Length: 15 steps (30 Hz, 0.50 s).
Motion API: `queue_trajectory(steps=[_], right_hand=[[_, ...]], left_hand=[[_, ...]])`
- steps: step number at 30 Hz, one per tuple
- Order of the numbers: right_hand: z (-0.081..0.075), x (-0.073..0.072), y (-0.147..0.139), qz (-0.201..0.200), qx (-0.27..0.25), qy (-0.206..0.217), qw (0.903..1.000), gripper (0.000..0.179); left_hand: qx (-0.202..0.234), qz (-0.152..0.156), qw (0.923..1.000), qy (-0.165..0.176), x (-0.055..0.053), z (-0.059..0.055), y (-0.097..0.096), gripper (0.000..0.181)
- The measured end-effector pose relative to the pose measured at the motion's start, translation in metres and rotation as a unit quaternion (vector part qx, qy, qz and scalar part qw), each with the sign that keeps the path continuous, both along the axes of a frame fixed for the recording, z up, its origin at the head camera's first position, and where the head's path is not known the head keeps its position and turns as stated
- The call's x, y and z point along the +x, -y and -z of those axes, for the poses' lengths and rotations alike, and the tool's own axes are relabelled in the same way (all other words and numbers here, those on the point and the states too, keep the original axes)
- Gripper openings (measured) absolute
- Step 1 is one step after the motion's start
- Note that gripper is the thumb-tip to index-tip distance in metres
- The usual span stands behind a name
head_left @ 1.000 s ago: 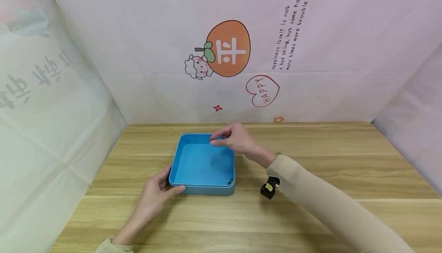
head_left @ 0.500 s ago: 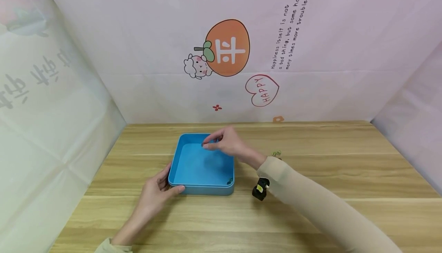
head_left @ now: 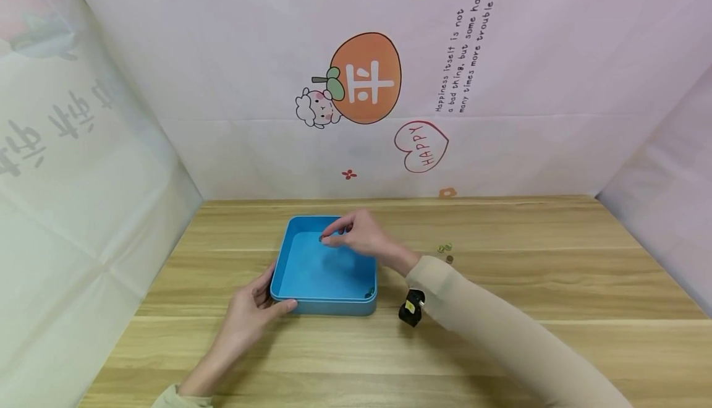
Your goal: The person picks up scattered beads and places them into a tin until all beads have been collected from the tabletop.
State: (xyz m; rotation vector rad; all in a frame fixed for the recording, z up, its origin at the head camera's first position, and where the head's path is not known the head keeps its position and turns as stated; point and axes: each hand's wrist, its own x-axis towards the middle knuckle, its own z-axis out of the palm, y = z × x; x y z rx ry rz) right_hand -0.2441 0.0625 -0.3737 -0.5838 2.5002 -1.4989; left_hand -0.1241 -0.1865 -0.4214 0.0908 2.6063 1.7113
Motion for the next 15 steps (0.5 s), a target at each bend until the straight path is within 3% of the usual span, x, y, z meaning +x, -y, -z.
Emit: queue_trajectory(steps=[15], right_hand=[[0.0053, 0.0007, 0.0075, 0.007, 0.007, 0.008, 0.9999, 0.015]], left_hand=[[-0.004, 0.000, 1.0000, -0.005, 0.0002, 0.0001, 0.0003, 0.087]])
